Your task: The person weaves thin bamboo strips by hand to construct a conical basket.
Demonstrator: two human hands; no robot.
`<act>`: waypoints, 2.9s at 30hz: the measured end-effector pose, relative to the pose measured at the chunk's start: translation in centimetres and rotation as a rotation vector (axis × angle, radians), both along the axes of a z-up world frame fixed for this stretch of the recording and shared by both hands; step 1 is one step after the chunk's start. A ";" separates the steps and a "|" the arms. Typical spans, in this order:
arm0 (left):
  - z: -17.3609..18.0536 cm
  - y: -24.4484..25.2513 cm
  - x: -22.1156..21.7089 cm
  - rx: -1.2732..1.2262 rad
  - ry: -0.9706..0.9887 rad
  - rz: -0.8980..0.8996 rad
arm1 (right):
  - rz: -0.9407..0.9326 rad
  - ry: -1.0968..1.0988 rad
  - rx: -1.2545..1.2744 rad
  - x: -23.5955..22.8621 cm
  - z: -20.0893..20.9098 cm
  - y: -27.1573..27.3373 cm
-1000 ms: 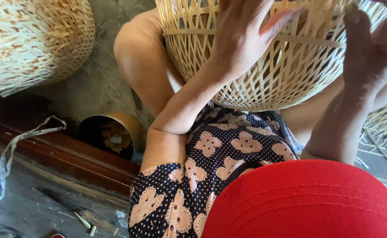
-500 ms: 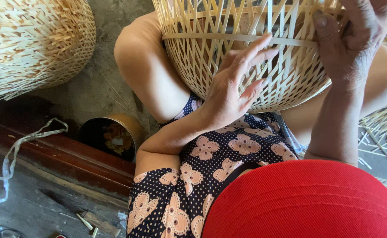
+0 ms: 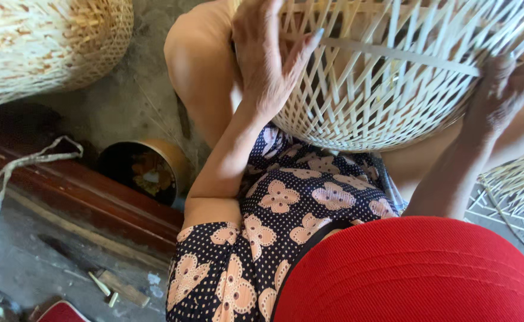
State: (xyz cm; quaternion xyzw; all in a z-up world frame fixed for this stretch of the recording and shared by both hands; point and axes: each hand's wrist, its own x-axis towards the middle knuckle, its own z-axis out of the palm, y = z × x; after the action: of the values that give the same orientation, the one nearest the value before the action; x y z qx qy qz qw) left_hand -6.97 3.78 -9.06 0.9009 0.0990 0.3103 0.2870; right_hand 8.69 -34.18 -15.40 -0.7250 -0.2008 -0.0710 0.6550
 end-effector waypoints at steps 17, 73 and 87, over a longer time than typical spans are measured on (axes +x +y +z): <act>0.2 -5.6 9.0 -0.047 -0.018 -0.247 | -0.170 0.032 0.165 0.4 1.5 -3.2; 8.7 -7.5 21.6 -0.305 0.055 -0.837 | 0.081 -0.220 -0.681 8.0 18.8 8.2; 6.4 -7.6 21.9 -0.160 -0.078 -0.688 | 0.448 0.436 0.043 9.6 18.3 6.9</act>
State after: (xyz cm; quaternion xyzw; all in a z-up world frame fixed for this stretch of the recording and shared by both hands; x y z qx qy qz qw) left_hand 14.91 -3.79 -2.68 0.8437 -0.1972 0.2210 0.4477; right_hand 18.30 -27.26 2.91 -0.6471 -0.2088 0.2280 0.6970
